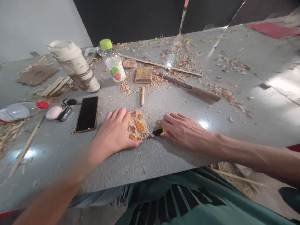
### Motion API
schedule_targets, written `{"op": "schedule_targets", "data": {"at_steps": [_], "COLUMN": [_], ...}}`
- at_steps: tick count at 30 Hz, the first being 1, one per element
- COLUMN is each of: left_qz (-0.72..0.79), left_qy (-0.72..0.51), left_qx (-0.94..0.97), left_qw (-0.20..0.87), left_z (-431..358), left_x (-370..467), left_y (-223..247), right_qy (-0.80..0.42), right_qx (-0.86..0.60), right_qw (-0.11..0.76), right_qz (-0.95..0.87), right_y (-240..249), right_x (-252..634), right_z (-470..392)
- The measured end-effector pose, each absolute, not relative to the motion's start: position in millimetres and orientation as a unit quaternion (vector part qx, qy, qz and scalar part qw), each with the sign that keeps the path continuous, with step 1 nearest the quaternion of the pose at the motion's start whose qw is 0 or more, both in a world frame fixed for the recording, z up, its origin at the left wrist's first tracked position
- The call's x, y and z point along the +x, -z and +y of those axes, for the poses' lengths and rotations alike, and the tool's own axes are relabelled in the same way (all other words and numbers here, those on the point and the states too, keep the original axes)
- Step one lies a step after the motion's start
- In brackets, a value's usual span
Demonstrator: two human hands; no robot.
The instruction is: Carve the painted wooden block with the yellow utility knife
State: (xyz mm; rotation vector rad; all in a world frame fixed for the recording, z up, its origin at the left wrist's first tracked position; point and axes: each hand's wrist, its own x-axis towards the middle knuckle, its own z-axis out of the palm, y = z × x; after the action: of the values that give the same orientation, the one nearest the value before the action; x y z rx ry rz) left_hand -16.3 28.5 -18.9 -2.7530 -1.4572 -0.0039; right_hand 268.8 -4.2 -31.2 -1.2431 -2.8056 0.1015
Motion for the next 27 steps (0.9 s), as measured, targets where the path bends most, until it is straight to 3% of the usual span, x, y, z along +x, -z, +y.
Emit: {"op": "schedule_targets", "data": {"at_steps": [13, 27], "left_qz": [-0.457, -0.462], "left_qy": [0.010, -0.002], "left_qx": [-0.889, -0.887], "left_qw": [0.006, 0.002], "left_z": [25.6, 24.2], "left_x": [-15.8, -14.8], "left_y": [19.1, 17.3], "right_qy": [0.008, -0.028], "right_qx": [-0.477, -0.403], "right_qw": [0.030, 0.041], "right_qz": [-0.878, -0.914], "right_y": [34.9, 33.0], "right_x": [254.3, 272.0], "right_z": [-7.6, -13.1]}}
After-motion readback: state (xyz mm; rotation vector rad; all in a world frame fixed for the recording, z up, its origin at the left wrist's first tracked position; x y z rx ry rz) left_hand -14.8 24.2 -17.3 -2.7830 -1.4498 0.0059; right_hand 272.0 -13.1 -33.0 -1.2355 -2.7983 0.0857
